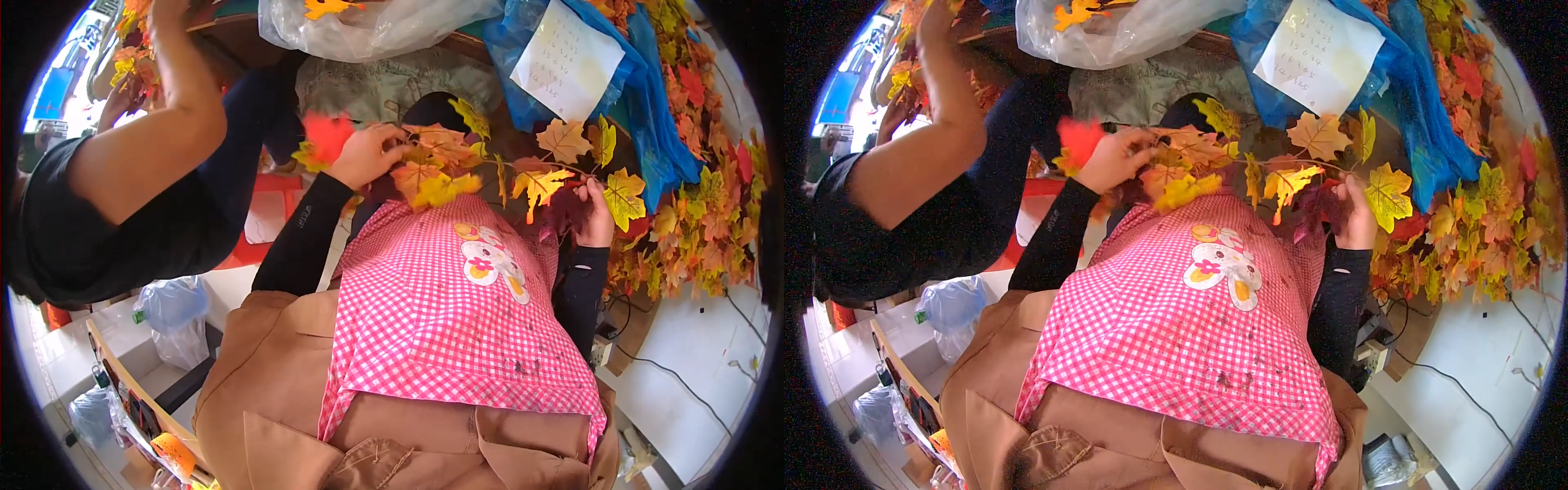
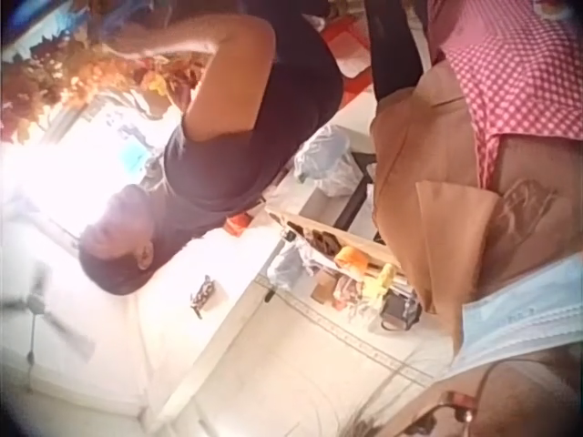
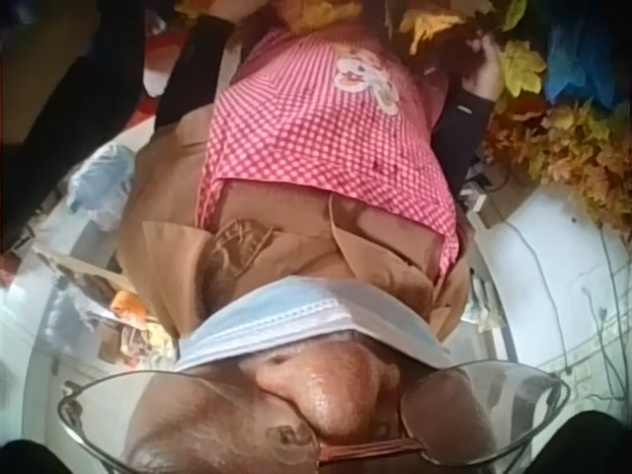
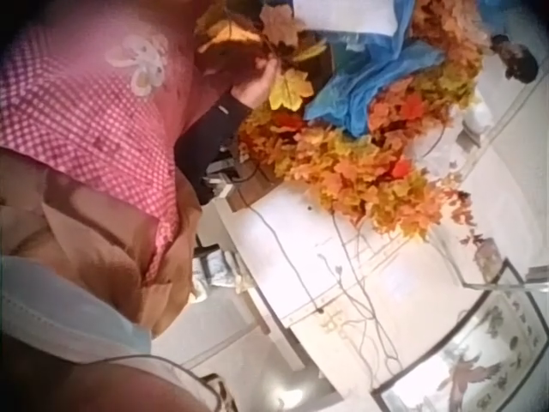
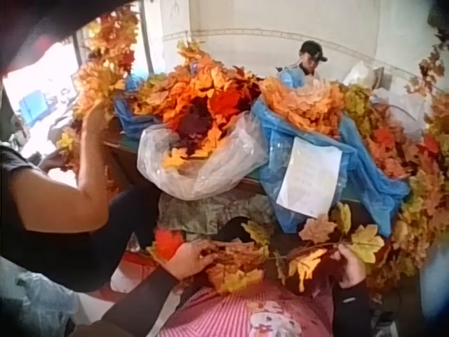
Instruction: Assembling a garland of artificial maple leaves by attaching individual leaves to a central plastic stem.
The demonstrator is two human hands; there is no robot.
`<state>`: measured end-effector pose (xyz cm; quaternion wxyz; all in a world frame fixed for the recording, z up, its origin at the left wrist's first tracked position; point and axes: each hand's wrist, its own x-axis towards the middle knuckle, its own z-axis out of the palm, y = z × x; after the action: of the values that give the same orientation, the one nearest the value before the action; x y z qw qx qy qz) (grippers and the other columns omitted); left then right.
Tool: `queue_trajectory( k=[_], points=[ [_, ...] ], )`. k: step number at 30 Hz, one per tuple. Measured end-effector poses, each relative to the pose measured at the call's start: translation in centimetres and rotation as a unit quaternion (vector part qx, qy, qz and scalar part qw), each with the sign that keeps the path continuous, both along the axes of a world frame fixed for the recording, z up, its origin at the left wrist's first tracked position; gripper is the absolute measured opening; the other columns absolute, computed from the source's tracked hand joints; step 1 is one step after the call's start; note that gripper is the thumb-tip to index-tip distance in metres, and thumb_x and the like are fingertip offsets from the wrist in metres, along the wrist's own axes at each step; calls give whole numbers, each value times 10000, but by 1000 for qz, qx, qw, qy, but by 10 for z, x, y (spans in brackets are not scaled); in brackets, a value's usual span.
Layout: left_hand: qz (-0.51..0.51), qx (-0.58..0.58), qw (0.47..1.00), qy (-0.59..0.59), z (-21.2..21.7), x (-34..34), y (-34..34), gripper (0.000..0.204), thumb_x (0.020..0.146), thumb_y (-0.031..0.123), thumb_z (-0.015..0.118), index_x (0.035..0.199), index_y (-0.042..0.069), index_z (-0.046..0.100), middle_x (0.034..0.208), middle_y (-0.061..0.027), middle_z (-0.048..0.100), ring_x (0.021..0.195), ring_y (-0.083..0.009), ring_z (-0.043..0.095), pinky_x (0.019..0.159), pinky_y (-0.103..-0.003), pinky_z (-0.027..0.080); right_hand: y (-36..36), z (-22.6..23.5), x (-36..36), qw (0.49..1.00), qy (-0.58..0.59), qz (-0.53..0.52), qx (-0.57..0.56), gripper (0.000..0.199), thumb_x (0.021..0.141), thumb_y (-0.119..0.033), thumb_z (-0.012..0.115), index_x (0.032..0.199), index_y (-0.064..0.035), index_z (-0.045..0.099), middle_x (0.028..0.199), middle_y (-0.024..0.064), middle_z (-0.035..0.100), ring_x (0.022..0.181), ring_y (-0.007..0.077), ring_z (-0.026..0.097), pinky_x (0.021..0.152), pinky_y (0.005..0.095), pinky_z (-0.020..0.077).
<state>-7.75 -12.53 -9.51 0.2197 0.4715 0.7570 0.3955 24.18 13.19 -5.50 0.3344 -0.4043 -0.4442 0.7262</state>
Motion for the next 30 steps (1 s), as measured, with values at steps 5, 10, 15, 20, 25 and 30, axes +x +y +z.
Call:
queue_trajectory(
  k=[5, 10, 15, 20, 25, 30],
  points=[
    [53, 144, 984, 89, 16, 19, 4, 253, 807, 42, 648, 1057, 14, 628, 951, -91, 619, 752, -143, 619, 656, -260, 495, 4, -5, 12, 1000, 19, 5, 4, 139, 939, -157, 567, 975, -27, 601, 720, -32, 458, 705, 87, 444, 728, 234, 411],
    [27, 195, 980, 10, 50, 36, 9, 158, 800, 21, 662, 957, 38, 668, 891, -88, 625, 695, -193, 621, 594, -267, 492, 4, -6, 9, 999, 30, -31, 22, 144, 932, -159, 587, 976, -25, 613, 717, -33, 470, 696, 82, 445, 706, 228, 402],
    [-8, 201, 976, 85, 47, 32, 18, 149, 800, 33, 648, 946, 38, 677, 884, -100, 634, 741, -238, 641, 632, -302, 513, 6, -5, 13, 999, 46, -3, 8, 140, 931, -164, 588, 973, -32, 604, 720, -34, 468, 704, 85, 448, 709, 224, 395],
    [-37, 167, 983, 70, 45, 42, 34, 154, 816, 85, 639, 961, 52, 681, 920, -124, 656, 812, -302, 648, 701, -365, 528, 3, 0, 11, 998, 62, 12, -17, 109, 934, -161, 582, 947, -53, 581, 724, -33, 456, 714, 93, 448, 729, 235, 390],
    [-50, 135, 988, 53, 55, 58, 60, 163, 820, 143, 642, 946, 47, 677, 933, -141, 661, 821, -318, 648, 700, -388, 526, 0, 5, 11, 995, 96, 10, 31, 132, 914, -118, 595, 978, -4, 572, 717, 8, 523, 707, 115, 493, 761, 258, 413],
    [-48, -81, 995, 14, 42, 63, 76, 249, 815, 277, 670, 793, 30, 679, 768, -168, 659, 712, -351, 645, 636, -413, 514, -4, 14, 12, 993, 83, 44, 73, 120, 947, -159, 533, 997, -53, 556, 732, -6, 480, 750, 128, 486, 811, 286, 410]
  ],
)
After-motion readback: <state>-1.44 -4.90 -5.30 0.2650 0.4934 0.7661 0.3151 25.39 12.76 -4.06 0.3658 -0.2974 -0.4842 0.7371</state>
